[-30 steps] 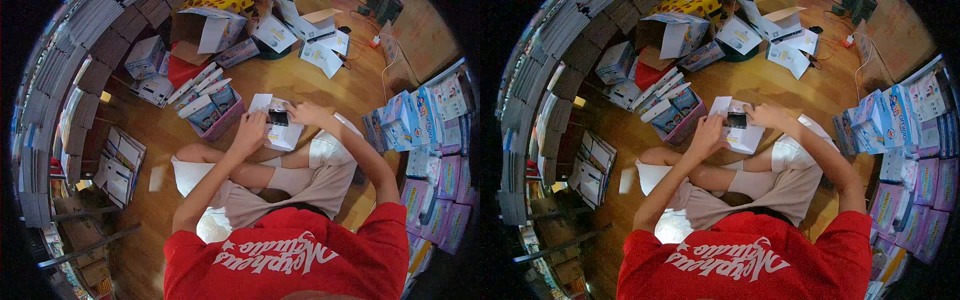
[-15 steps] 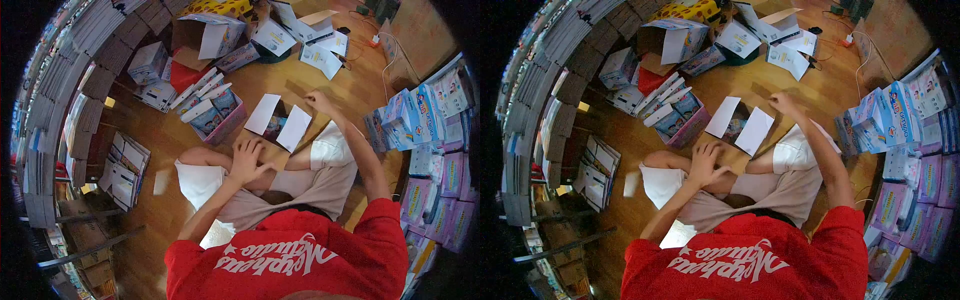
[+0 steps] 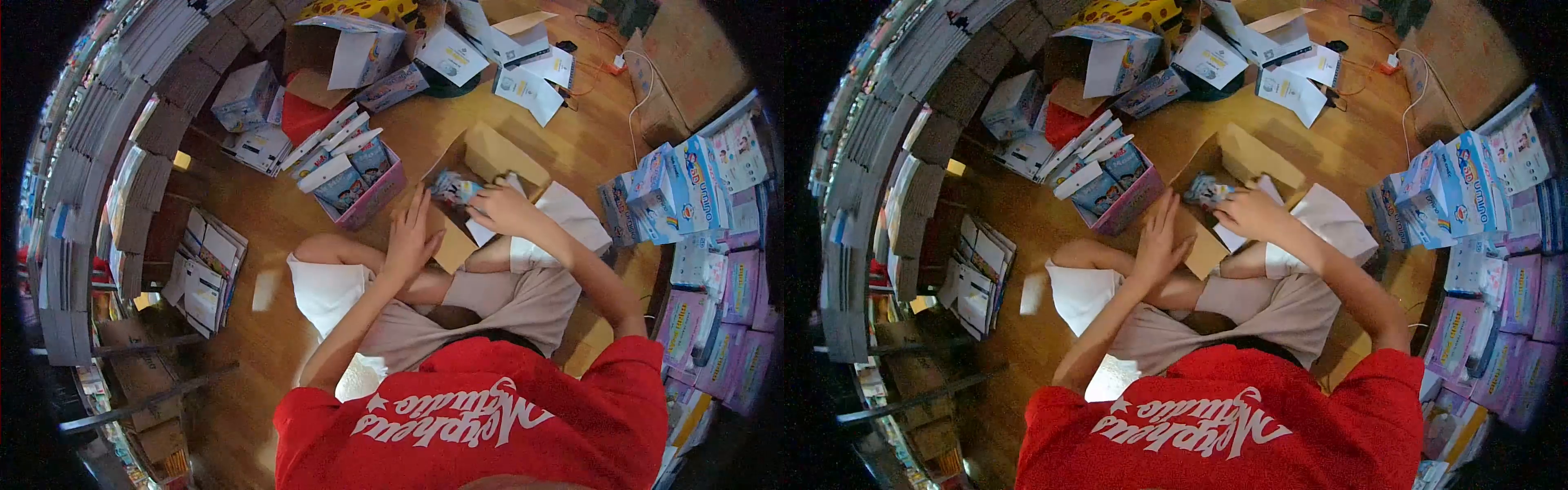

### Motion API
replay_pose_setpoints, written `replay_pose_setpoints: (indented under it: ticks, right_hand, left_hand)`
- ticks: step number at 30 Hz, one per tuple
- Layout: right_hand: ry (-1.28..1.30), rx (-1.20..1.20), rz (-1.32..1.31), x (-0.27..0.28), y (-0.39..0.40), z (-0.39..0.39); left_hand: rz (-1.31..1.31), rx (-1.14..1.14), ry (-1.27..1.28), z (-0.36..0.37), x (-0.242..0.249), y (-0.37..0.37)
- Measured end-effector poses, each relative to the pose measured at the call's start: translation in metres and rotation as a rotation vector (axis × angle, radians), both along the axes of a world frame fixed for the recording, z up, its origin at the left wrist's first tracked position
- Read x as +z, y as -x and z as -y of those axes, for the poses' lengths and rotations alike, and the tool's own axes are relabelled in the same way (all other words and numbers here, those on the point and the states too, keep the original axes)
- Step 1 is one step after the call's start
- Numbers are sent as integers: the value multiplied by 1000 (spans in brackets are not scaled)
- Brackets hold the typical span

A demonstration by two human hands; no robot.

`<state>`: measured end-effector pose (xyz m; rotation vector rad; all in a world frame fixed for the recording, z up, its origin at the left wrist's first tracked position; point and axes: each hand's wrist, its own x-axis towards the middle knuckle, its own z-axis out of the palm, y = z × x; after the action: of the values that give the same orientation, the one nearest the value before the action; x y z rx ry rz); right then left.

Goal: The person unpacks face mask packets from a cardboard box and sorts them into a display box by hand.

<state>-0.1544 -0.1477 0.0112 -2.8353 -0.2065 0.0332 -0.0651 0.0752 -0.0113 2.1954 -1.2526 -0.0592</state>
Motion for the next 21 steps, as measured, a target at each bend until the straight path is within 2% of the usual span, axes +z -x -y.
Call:
replay_pose_setpoints:
  ticks: [2,4,7,9,10,12,15,17,20,21]
  right_hand:
    - [-72,-56,-16,17,23,2]
    - [-122,-120,-22,37,43,3]
    - [-149,-113,-336,47,74,2]
    - [-133,-176,-145,6,95,-9]
    - [-125,-204,-49,-12,99,-11]
    - [-241,-241,-143,-16,97,-9]
    - [-307,-254,-169,-7,87,-5]
    - [-340,-209,-193,2,76,1]
    - [-481,-523,-274,3,33,17]
    - [-330,-473,-94,-16,26,26]
  left_hand:
    - [-79,38,19,3,-1,-7]
    - [-111,-23,-30,7,1,-24]
    - [-102,-56,-32,19,7,-27]
    - [-66,-14,27,24,6,-26]
    - [-117,-69,14,26,7,-27]
    - [-224,-175,-16,28,5,-27]
    - [-113,-303,120,39,-5,-22]
    - [-100,-370,98,42,-6,-28]
    - [10,-366,75,45,4,-33]
    - [59,-348,66,45,9,-35]
